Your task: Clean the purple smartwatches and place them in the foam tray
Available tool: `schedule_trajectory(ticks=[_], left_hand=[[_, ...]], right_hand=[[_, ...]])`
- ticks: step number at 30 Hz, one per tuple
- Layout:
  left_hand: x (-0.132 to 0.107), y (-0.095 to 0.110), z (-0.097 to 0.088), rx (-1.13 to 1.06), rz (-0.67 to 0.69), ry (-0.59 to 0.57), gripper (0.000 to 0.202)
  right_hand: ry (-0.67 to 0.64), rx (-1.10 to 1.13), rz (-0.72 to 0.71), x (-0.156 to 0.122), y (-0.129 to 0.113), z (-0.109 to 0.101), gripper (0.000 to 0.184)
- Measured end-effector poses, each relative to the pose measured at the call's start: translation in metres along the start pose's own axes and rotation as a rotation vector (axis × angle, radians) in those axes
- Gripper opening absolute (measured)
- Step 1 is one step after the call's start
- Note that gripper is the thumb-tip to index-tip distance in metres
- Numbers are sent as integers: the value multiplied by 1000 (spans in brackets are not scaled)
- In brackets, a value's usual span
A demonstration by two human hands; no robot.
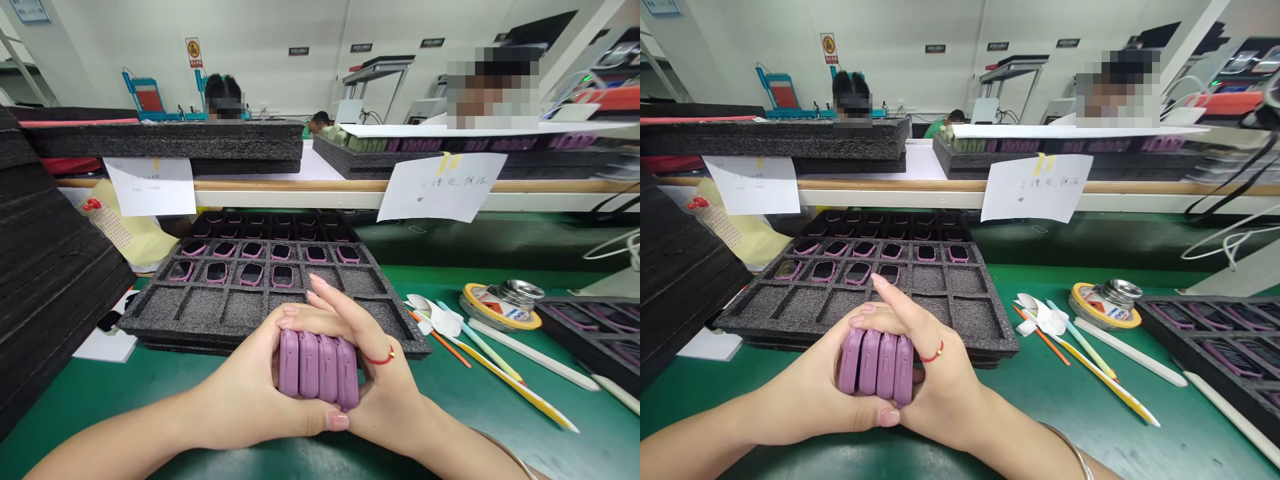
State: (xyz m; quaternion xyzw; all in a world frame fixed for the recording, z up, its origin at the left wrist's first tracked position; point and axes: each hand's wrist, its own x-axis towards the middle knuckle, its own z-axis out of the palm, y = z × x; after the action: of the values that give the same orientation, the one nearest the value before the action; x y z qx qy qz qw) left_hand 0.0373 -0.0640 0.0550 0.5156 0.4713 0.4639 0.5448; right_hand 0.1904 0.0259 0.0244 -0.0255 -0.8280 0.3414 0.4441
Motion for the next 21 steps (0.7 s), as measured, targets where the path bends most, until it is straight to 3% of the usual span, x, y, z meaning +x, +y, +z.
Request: schedule_trajectory(ticks=[5,7,14,21], left_hand=[[7,-4,2,-110,92,22,33],[10,-7,4,-121,97,47,30],[8,-8,8,-106,-3,103,68],[5,-4,11,-88,-25,127,74]], right_hand=[[-8,-203,-99,0,-2,4,94],[-21,-257,-145,-1,-2,5,96],[-37,-59,-5,-1,4,4,85],[-16,19,23,0,5,4,88]])
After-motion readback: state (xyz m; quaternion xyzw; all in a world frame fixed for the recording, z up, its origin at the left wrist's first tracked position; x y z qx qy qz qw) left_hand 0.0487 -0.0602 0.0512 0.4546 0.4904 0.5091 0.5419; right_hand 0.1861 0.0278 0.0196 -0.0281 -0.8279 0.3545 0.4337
